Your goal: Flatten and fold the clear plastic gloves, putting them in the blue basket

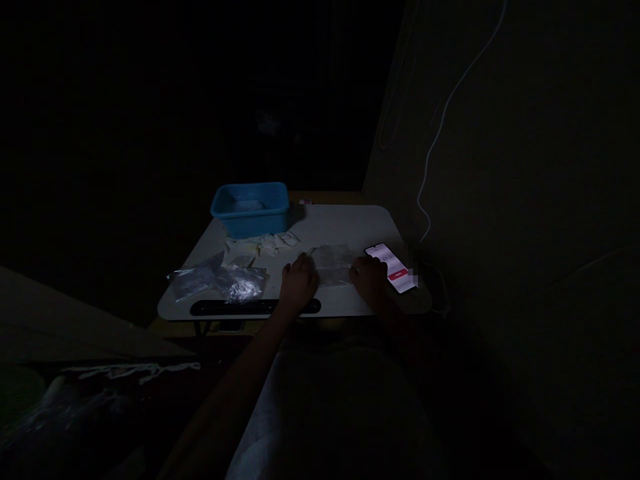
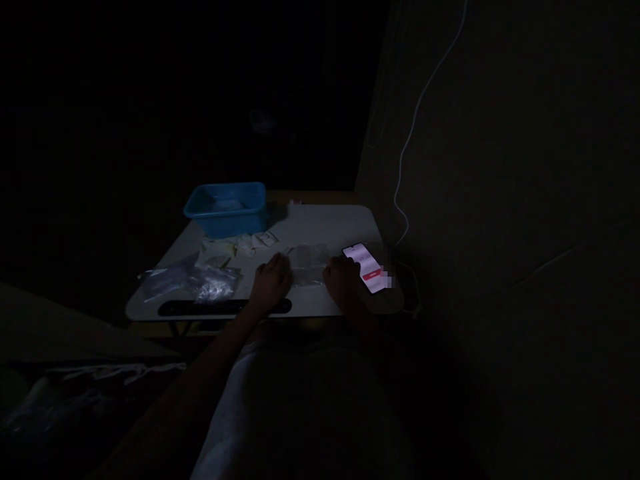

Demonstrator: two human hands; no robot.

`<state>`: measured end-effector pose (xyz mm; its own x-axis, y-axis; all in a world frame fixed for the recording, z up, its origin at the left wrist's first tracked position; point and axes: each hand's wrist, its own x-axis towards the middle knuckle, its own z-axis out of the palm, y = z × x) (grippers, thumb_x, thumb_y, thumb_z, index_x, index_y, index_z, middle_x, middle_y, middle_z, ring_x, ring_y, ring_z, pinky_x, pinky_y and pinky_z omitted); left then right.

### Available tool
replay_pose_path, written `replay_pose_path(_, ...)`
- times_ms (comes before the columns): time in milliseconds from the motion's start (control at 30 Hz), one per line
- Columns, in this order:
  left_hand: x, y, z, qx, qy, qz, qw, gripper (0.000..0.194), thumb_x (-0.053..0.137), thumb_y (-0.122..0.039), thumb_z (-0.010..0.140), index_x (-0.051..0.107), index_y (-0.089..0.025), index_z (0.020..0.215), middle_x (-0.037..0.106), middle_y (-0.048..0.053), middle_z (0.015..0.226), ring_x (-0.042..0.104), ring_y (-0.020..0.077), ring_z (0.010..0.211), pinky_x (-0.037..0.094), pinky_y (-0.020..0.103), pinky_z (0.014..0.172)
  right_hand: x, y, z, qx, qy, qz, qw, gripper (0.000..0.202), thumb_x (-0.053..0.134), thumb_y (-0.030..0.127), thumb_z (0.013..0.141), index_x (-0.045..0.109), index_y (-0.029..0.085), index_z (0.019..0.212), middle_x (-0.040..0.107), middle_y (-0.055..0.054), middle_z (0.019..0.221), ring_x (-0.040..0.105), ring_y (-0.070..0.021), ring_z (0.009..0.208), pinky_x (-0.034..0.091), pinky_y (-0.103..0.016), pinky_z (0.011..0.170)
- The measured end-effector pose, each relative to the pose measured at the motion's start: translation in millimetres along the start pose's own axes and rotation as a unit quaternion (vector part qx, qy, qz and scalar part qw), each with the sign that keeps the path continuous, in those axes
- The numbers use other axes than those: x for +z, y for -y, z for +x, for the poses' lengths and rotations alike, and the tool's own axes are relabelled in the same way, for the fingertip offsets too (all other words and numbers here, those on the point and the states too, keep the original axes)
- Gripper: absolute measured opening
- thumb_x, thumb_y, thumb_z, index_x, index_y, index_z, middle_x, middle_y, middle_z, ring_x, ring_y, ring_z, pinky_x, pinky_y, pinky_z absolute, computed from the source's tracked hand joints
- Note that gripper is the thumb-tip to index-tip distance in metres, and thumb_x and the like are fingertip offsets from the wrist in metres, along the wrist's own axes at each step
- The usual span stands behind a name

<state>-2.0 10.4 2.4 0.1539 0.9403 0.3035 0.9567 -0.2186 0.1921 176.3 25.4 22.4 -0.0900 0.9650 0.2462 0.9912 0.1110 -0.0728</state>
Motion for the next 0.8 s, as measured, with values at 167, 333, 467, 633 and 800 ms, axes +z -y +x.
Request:
replay_pose_path(167, 3.9, 4.1, 0.9, 0.007, -0.038, -0.044, 0.998, 0.043, 0.038, -0.023, 0.082, 0.042, -0.009, 0.123, 0.041, 0.017, 0.134, 0.032, 0.0252, 0.128, 0.036, 0.041, 0.097, 4.0, 2.0, -4.1, -0.025, -0.008, 0.022, 0.999, 0.041, 0.039, 0.021, 0.083, 0.049, 0.009, 0.120, 0.060, -0.016, 0.110, 0.053, -0.0244, 0.100, 0.035, -0.035, 0.083)
replay_pose_path(333, 3.5, 8.2, 1.0, -0.109, -0.110, -0.062, 0.986, 0.044, 0.045, -0.020, 0.075, 0.046, -0.007, 0.117, 0.047, 0.019, 0.125, 0.045, 0.0278, 0.115, 0.039, 0.041, 0.093, 7.7, 1.6, -2.6, -0.038, -0.014, 0.052, 0.998, 0.043, 0.039, 0.017, 0.081, 0.048, 0.009, 0.123, 0.061, -0.014, 0.111, 0.055, -0.0242, 0.100, 0.036, -0.035, 0.085)
replay_pose_path(467, 1.4, 6.2, 0.7, -0.124, -0.085, -0.055, 0.987, 0.043, 0.045, -0.019, 0.074, 0.048, -0.008, 0.115, 0.053, 0.016, 0.119, 0.050, 0.0276, 0.109, 0.040, 0.041, 0.091, 7.3, -1.0, -0.7, -0.053, -0.030, 0.081, 0.995, 0.043, 0.039, 0.015, 0.080, 0.049, 0.008, 0.121, 0.062, -0.014, 0.110, 0.056, -0.0237, 0.100, 0.038, -0.036, 0.087)
replay_pose_path(633, 0.4, 2.9, 0.5, -0.129, -0.094, -0.038, 0.986, 0.053, 0.047, -0.018, 0.073, 0.039, -0.007, 0.124, 0.045, 0.019, 0.128, 0.043, 0.0287, 0.117, 0.038, 0.042, 0.094, 9.2, 5.9, -1.0, -0.149, -0.043, 0.106, 0.982, 0.043, 0.038, 0.014, 0.081, 0.049, 0.008, 0.122, 0.053, -0.013, 0.125, 0.045, -0.0218, 0.117, 0.030, -0.036, 0.100)
replay_pose_path(800, 0.7, 2.9, -0.2, -0.116, -0.074, -0.007, 0.990, 0.046, 0.043, -0.021, 0.079, 0.042, -0.011, 0.124, 0.044, 0.018, 0.129, 0.043, 0.0274, 0.118, 0.039, 0.041, 0.093, 20.0, 23.1, -5.1, -0.295, -0.001, 0.079, 0.952, 0.046, 0.029, 0.032, 0.090, 0.040, 0.012, 0.130, 0.038, -0.010, 0.139, 0.027, -0.0207, 0.131, 0.017, -0.043, 0.108)
